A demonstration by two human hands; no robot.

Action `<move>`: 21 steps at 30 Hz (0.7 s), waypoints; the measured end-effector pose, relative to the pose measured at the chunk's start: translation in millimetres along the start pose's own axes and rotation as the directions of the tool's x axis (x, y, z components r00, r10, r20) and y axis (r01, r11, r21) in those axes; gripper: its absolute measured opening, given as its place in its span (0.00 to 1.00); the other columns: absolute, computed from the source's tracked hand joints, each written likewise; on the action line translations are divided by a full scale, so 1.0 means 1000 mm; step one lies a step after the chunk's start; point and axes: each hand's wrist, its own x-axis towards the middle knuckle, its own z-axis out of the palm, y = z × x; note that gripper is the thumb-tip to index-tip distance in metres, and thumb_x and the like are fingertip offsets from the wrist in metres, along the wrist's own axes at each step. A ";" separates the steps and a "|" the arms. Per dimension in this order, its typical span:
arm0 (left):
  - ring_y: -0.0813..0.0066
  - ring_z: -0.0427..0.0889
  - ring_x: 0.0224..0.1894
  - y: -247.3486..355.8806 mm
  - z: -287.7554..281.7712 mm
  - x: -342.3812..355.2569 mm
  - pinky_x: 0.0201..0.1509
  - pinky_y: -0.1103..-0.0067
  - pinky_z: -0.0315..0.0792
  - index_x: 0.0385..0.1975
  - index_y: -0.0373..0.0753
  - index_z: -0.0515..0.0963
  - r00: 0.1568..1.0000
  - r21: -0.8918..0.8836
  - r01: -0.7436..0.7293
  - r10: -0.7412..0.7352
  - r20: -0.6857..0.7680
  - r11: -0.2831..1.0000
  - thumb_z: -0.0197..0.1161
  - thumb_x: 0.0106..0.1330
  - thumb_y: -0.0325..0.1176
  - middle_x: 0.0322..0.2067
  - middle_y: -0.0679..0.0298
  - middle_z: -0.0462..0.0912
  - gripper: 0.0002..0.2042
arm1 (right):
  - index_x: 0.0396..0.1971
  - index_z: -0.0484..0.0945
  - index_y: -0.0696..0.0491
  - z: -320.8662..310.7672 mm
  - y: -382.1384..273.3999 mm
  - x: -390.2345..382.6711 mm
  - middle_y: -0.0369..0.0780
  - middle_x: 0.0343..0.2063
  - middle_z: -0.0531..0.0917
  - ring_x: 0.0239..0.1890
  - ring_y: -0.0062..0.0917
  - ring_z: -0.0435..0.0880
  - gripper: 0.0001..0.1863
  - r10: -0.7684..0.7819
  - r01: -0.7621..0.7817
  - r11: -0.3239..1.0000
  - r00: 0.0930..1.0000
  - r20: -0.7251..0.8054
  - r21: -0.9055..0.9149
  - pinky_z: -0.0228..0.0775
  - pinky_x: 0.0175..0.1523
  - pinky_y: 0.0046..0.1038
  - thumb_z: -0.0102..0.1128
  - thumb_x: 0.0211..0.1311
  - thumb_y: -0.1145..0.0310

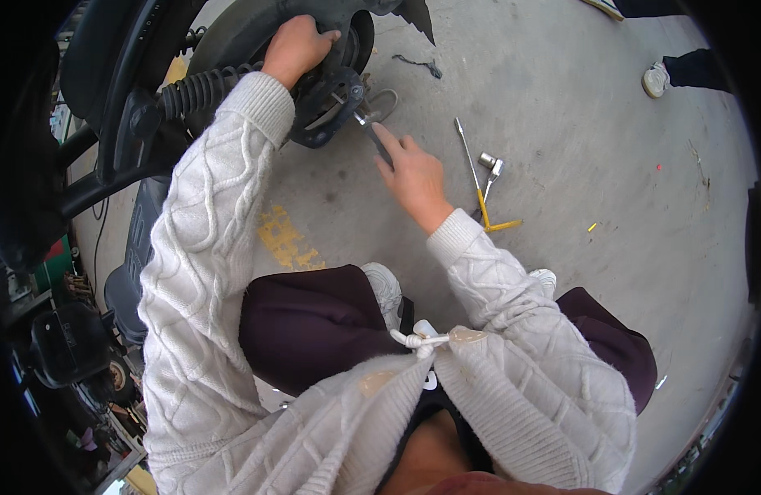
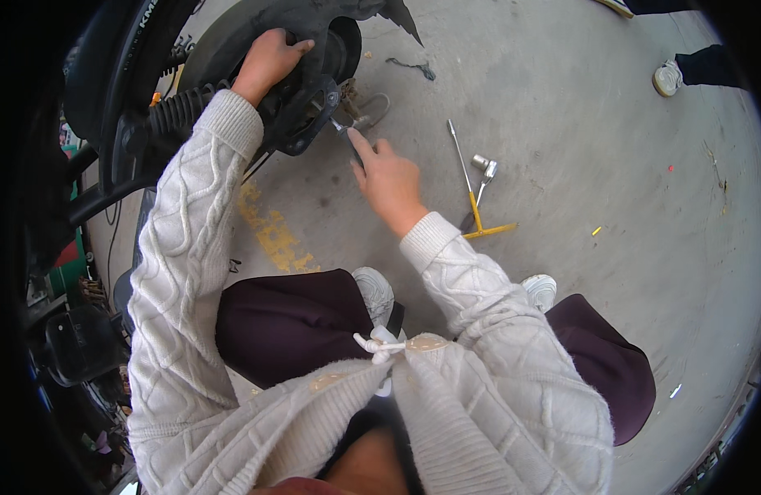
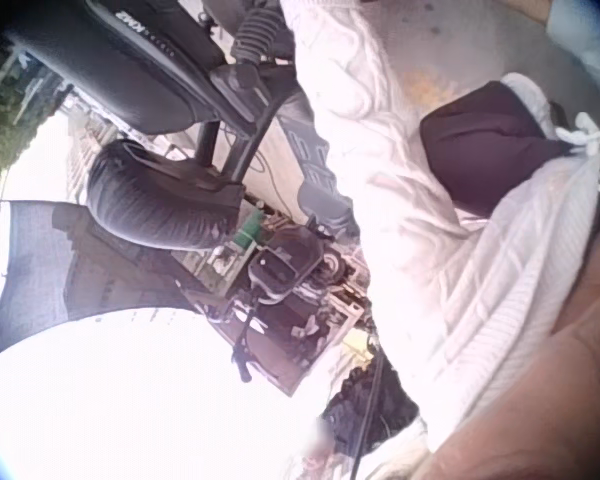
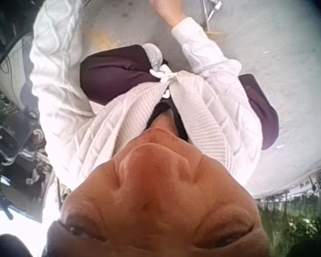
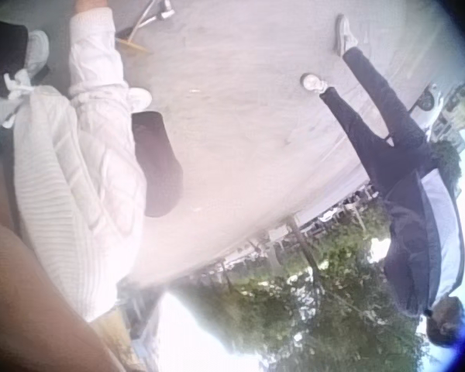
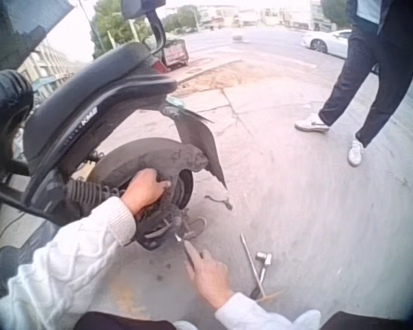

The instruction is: The person uses a T-handle wrench and a screwdriver to loosen and tighten bolts on the rear brake assembly of a scooter. They switch between tools, adjust the brake caliper, and then gather the tools from the ground.

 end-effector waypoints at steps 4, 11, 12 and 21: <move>0.57 0.84 0.30 -0.008 0.018 0.012 0.39 0.66 0.75 0.35 0.23 0.81 0.972 -0.332 0.232 -0.230 0.047 0.914 0.69 0.62 0.40 0.29 0.47 0.84 0.19 | 0.63 0.72 0.44 -0.001 -0.006 -0.004 0.44 0.37 0.81 0.29 0.41 0.83 0.29 0.012 -0.005 0.994 0.998 0.060 -0.113 0.75 0.34 0.39 0.64 0.59 0.65; 0.51 0.86 0.35 -0.012 0.026 0.022 0.43 0.65 0.76 0.36 0.24 0.82 0.950 -0.172 0.307 -0.293 0.104 0.936 0.70 0.59 0.42 0.31 0.44 0.85 0.21 | 0.68 0.64 0.52 -0.009 0.013 0.021 0.37 0.28 0.75 0.15 0.14 0.66 0.30 0.073 -0.667 -0.013 0.743 0.666 0.745 0.55 0.17 0.20 0.57 0.67 0.65; 0.51 0.86 0.35 -0.012 0.027 0.022 0.43 0.65 0.76 0.36 0.25 0.82 0.964 -0.125 0.266 -0.261 0.055 0.956 0.70 0.60 0.43 0.30 0.44 0.85 0.21 | 0.68 0.63 0.52 -0.012 0.015 0.023 0.36 0.28 0.74 0.15 0.13 0.63 0.31 0.031 -0.685 -0.023 0.728 0.685 0.729 0.52 0.16 0.19 0.57 0.67 0.64; 0.57 0.84 0.27 -0.007 0.021 0.011 0.37 0.67 0.75 0.32 0.27 0.83 0.956 -0.232 0.290 -0.289 0.038 0.928 0.69 0.61 0.42 0.24 0.50 0.84 0.19 | 0.72 0.57 0.50 -0.022 0.009 0.020 0.33 0.27 0.70 0.15 0.11 0.57 0.33 0.054 -0.639 0.197 0.764 0.643 0.743 0.46 0.17 0.18 0.54 0.70 0.64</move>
